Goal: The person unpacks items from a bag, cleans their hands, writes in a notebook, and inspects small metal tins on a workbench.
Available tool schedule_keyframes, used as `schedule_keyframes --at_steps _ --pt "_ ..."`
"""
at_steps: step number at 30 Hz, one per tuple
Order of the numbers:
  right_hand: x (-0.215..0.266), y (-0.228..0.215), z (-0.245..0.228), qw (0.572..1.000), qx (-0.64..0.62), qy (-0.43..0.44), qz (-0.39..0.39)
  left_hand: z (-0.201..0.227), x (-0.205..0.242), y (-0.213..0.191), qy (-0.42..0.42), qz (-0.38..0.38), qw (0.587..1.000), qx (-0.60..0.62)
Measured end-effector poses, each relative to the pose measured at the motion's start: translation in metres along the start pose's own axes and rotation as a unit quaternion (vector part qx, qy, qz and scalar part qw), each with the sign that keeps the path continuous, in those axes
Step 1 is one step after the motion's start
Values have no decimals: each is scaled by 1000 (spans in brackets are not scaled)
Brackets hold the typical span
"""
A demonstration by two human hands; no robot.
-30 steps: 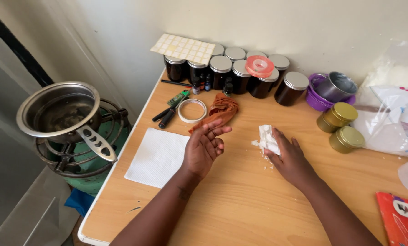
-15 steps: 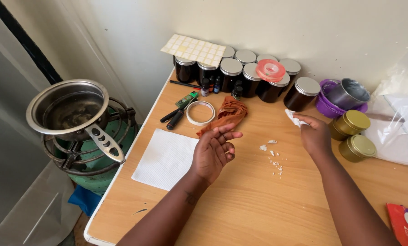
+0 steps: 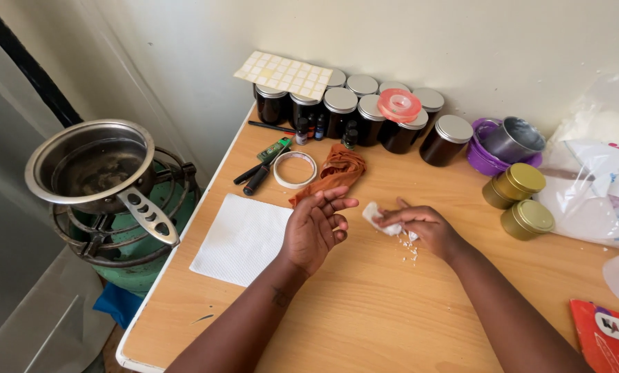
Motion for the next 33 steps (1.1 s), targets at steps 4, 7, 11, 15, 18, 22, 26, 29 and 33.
schedule_keyframes --at_steps 4,7,11,15,18,22,26,29,33 --pt "28 6 -4 993 -95 -35 -53 2 1 -2 4 -4 1000 -10" --pt "49 4 0 986 -146 -32 -80 5 -2 -6 15 -1 1000 -14" --pt "68 -4 -7 974 -219 7 -65 7 -4 -10 31 3 999 -30" --pt "68 -60 45 950 -281 73 119 9 -4 -10 45 2 998 -50" --pt "58 -117 100 900 -306 101 292 13 -4 -10 52 5 997 -55" --pt "23 -151 137 917 -182 59 351 18 -9 -19 58 15 997 -45" --pt "-1 -73 61 937 -81 79 329 43 -10 -32 90 35 995 -15" --pt "-23 -25 39 964 -51 82 249 76 -5 -41 131 52 990 4" --pt "-31 25 19 985 -75 56 143 97 3 -51 156 83 984 31"
Point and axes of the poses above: each hand's wrist, its own x-axis away from the middle knuckle, its own y-axis out of the palm, z = x × y, the point moved 7 cm from there along -x, towards the middle knuckle, and after that the axes turned 5 degrees about -x, right-handed, at the moved point
